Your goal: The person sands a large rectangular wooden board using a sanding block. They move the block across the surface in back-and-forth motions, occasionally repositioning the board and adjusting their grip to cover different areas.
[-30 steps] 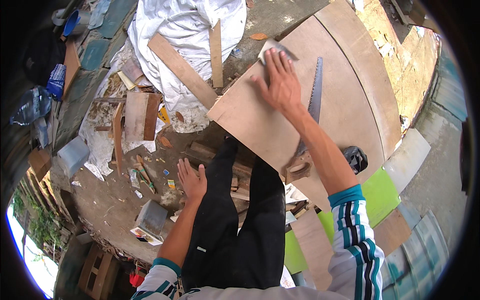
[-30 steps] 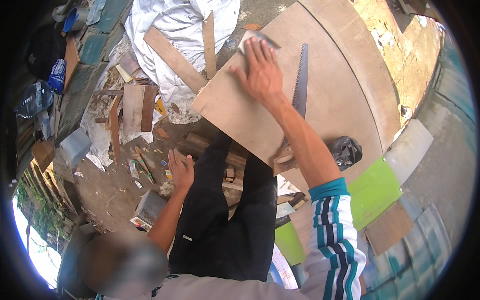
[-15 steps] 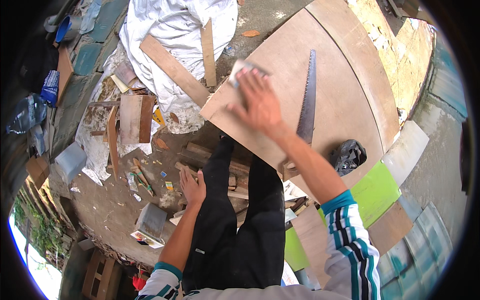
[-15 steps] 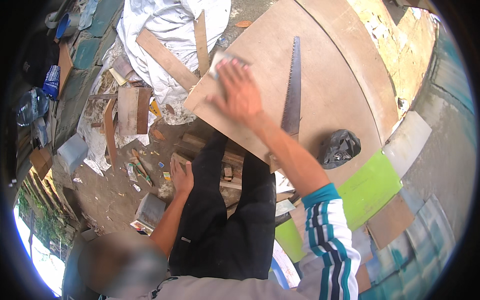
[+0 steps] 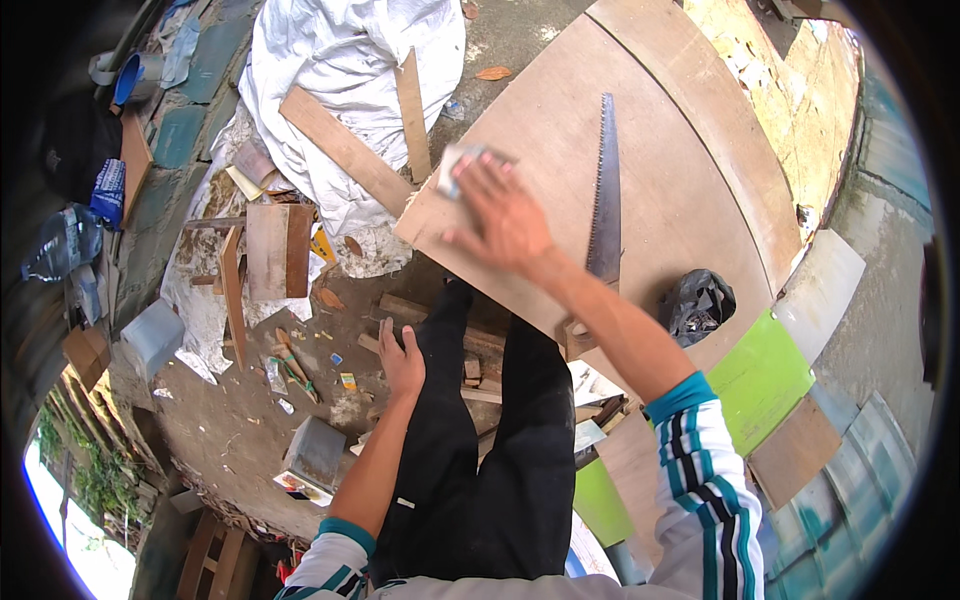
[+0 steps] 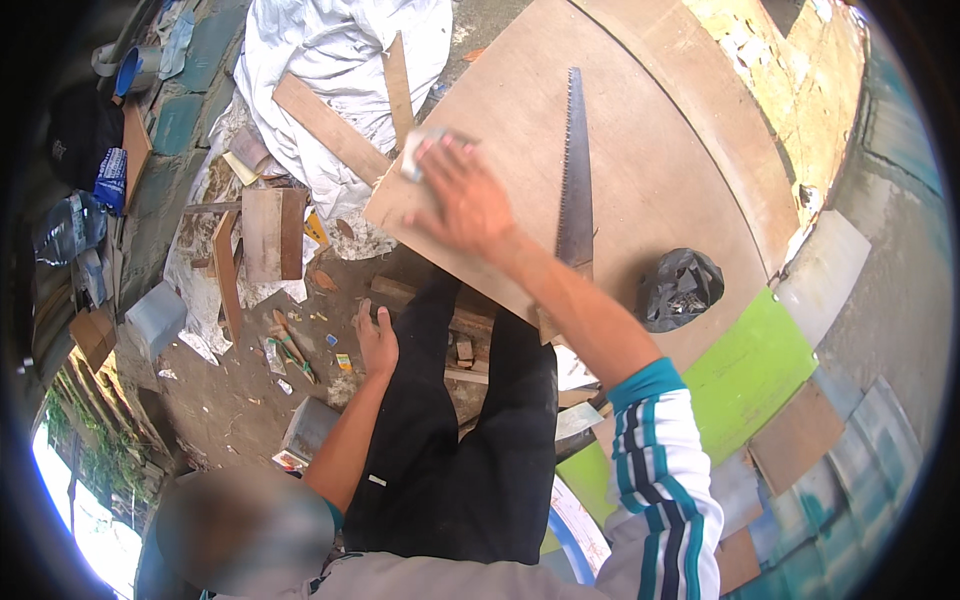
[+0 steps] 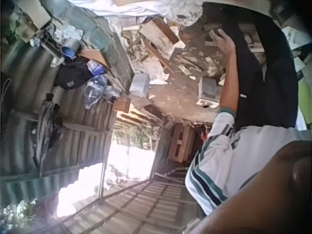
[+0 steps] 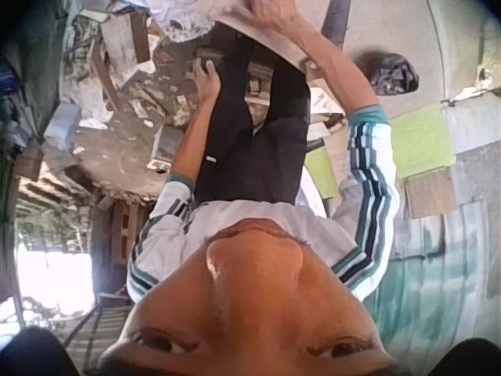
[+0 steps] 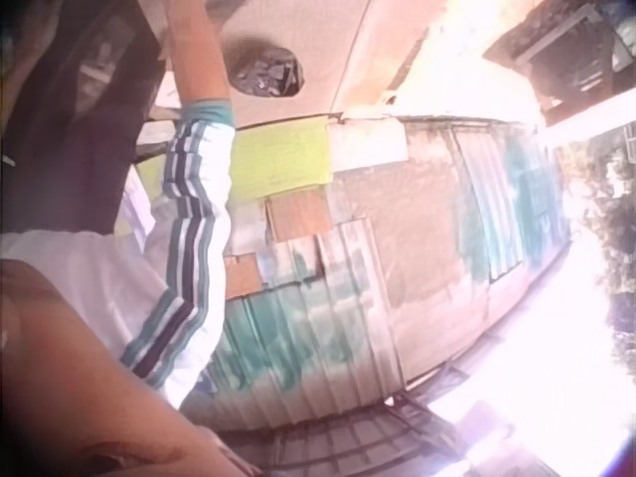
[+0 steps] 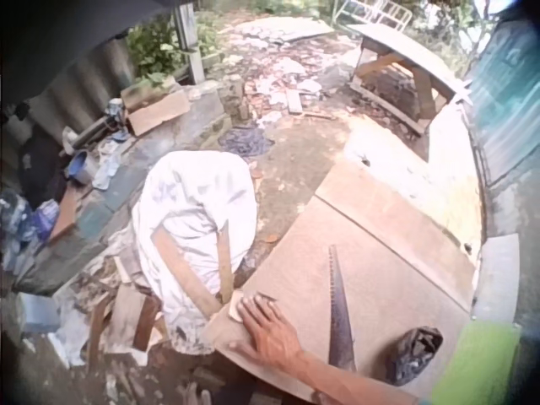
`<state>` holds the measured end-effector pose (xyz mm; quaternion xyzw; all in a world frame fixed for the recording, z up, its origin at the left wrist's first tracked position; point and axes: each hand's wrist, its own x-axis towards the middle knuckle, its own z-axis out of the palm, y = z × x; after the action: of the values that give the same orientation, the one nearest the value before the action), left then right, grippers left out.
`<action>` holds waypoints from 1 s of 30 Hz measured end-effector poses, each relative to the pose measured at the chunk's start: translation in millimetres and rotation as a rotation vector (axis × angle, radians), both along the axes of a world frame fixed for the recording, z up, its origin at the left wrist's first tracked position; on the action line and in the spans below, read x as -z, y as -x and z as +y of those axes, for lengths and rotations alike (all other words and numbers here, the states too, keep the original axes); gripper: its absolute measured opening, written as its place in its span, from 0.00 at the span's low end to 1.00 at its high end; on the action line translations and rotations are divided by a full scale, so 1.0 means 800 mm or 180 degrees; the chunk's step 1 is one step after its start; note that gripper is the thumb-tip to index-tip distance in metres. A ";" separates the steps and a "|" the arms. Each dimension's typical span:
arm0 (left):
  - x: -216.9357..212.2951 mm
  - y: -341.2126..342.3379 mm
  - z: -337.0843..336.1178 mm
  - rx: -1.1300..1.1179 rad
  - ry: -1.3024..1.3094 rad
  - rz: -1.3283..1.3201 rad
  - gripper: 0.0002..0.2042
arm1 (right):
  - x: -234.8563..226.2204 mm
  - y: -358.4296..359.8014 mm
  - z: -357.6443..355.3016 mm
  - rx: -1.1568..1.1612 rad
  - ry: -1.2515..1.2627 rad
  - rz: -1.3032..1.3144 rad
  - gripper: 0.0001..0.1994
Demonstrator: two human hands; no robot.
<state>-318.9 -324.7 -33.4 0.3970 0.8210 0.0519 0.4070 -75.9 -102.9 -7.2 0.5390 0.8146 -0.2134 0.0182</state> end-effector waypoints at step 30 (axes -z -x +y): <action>-0.021 -0.059 0.113 -0.0659 -0.1400 -0.0476 0.24 | 0.005 0.010 -0.051 -0.0066 -0.0448 0.0327 0.40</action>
<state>-272.0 -234.5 -17.0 0.3848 0.7939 0.3000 0.3629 -83.7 -143.6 -11.1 0.5189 0.8330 -0.1828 -0.0594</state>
